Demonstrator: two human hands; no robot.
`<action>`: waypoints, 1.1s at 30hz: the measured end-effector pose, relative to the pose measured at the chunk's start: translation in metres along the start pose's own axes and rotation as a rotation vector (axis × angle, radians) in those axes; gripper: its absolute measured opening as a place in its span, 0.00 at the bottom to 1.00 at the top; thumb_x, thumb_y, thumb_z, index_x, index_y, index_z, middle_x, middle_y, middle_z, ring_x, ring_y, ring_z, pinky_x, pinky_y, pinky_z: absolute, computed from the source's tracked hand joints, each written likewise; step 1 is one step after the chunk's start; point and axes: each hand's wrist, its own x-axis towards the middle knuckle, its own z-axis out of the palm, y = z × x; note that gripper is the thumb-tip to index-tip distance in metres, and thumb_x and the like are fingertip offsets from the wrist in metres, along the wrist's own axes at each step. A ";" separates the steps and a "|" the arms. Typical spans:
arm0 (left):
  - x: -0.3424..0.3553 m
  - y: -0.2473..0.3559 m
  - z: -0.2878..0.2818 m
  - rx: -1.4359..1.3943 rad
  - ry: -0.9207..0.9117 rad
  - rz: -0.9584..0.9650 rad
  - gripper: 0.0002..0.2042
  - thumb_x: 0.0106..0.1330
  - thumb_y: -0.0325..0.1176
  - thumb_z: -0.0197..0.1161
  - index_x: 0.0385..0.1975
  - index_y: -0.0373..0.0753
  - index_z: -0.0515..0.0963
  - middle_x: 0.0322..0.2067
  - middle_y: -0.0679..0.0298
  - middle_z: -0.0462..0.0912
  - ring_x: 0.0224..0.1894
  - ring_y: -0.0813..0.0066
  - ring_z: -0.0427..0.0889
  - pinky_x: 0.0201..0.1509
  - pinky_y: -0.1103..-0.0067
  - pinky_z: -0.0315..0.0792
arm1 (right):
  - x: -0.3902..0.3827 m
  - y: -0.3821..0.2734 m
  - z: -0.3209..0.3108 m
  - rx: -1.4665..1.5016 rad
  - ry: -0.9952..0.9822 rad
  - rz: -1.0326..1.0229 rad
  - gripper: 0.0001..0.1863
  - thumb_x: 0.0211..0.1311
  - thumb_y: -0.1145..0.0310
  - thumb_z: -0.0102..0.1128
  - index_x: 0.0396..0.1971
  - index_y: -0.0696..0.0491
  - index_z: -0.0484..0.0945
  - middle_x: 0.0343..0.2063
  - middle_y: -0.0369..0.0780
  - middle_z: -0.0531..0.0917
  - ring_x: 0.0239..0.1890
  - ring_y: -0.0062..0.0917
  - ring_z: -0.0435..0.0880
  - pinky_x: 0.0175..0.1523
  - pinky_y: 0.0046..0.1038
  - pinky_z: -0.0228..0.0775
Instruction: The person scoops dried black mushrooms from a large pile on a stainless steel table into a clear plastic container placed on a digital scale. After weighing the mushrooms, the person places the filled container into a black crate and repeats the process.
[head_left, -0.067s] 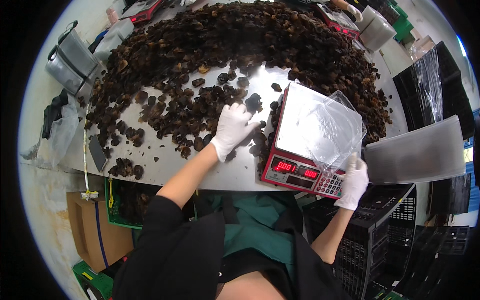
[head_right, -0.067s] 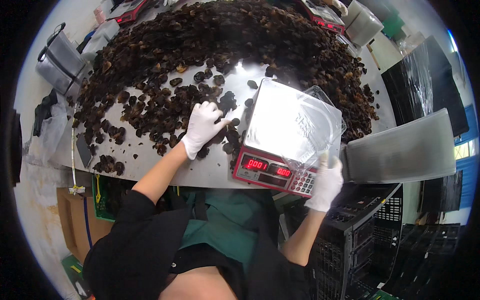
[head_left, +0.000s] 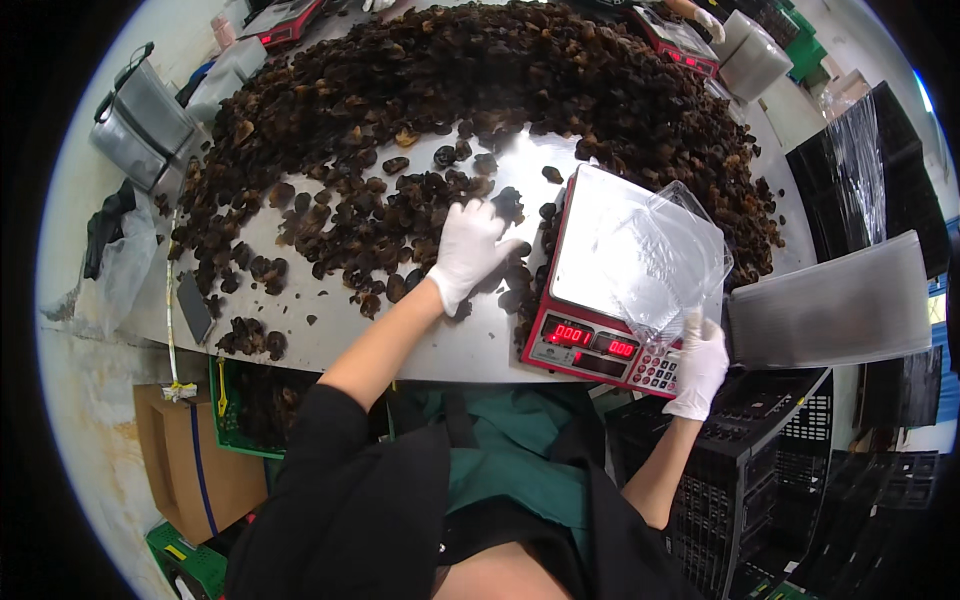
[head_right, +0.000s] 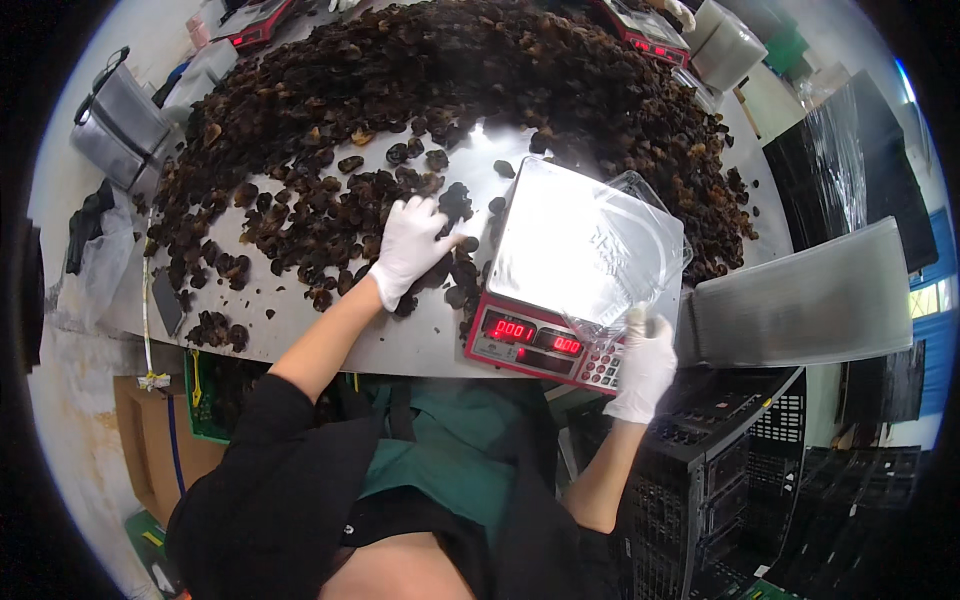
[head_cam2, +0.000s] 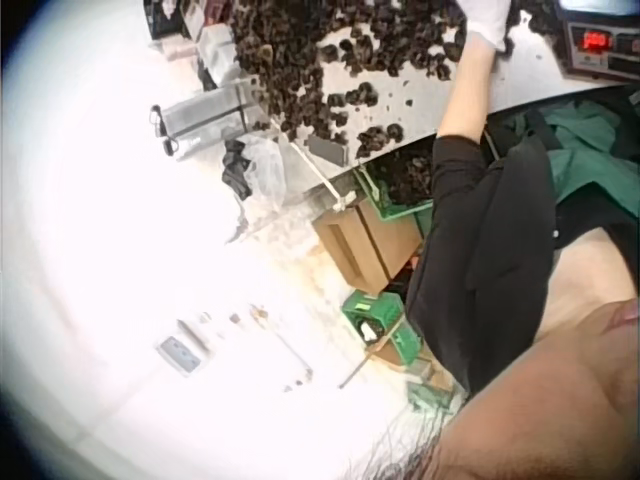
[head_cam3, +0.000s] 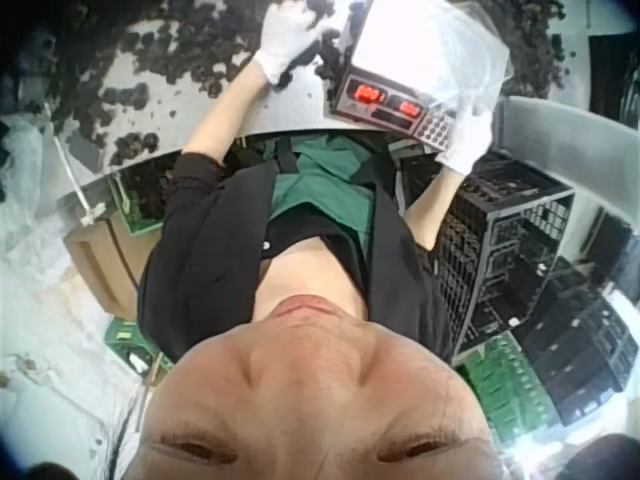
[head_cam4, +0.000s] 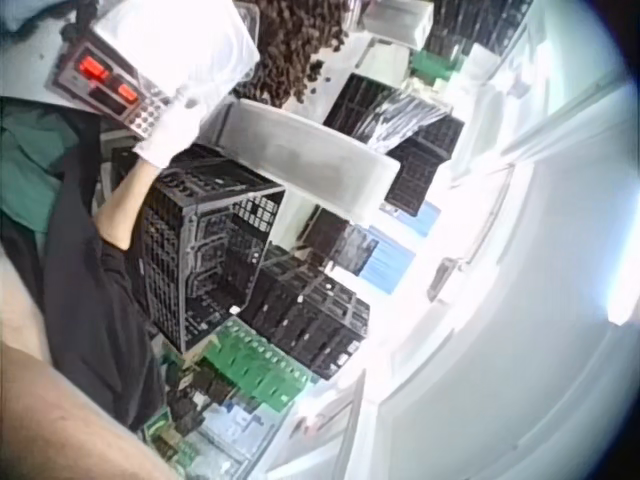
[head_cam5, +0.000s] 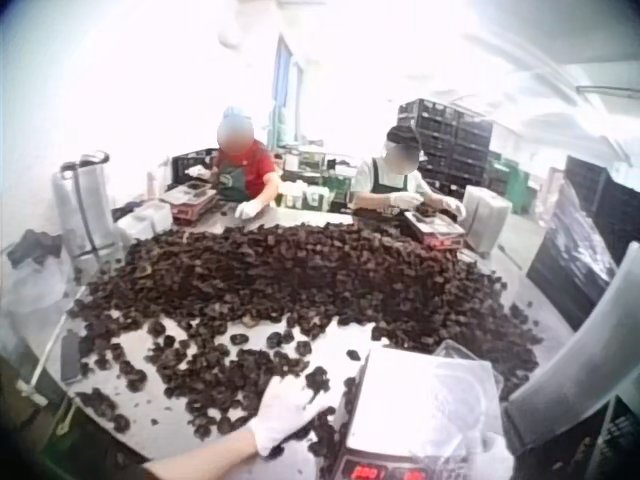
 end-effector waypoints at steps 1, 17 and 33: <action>0.008 -0.004 0.010 0.071 -0.080 -0.025 0.14 0.53 0.45 0.69 0.22 0.39 0.82 0.30 0.63 0.78 0.39 0.65 0.75 0.42 0.69 0.64 | -0.005 -0.010 0.006 -0.046 -0.005 -0.111 0.30 0.69 0.46 0.58 0.47 0.63 0.79 0.31 0.39 0.84 0.28 0.19 0.79 0.31 0.20 0.71; -0.164 -0.073 -0.243 -0.046 -0.524 -0.832 0.10 0.51 0.30 0.69 0.30 0.34 0.79 0.27 0.59 0.76 0.35 0.59 0.77 0.38 0.69 0.72 | 0.034 -0.029 0.010 0.452 -0.337 0.215 0.18 0.69 0.58 0.62 0.43 0.60 0.82 0.19 0.30 0.77 0.13 0.09 0.67 0.19 0.15 0.55; -0.041 -0.064 -0.028 -0.087 -0.320 -0.199 0.27 0.62 0.52 0.65 0.60 0.52 0.76 0.65 0.54 0.70 0.72 0.51 0.58 0.75 0.55 0.46 | 0.009 -0.043 0.003 0.450 0.061 -0.042 0.14 0.73 0.63 0.57 0.44 0.60 0.80 0.34 0.34 0.81 0.33 0.12 0.76 0.39 0.18 0.72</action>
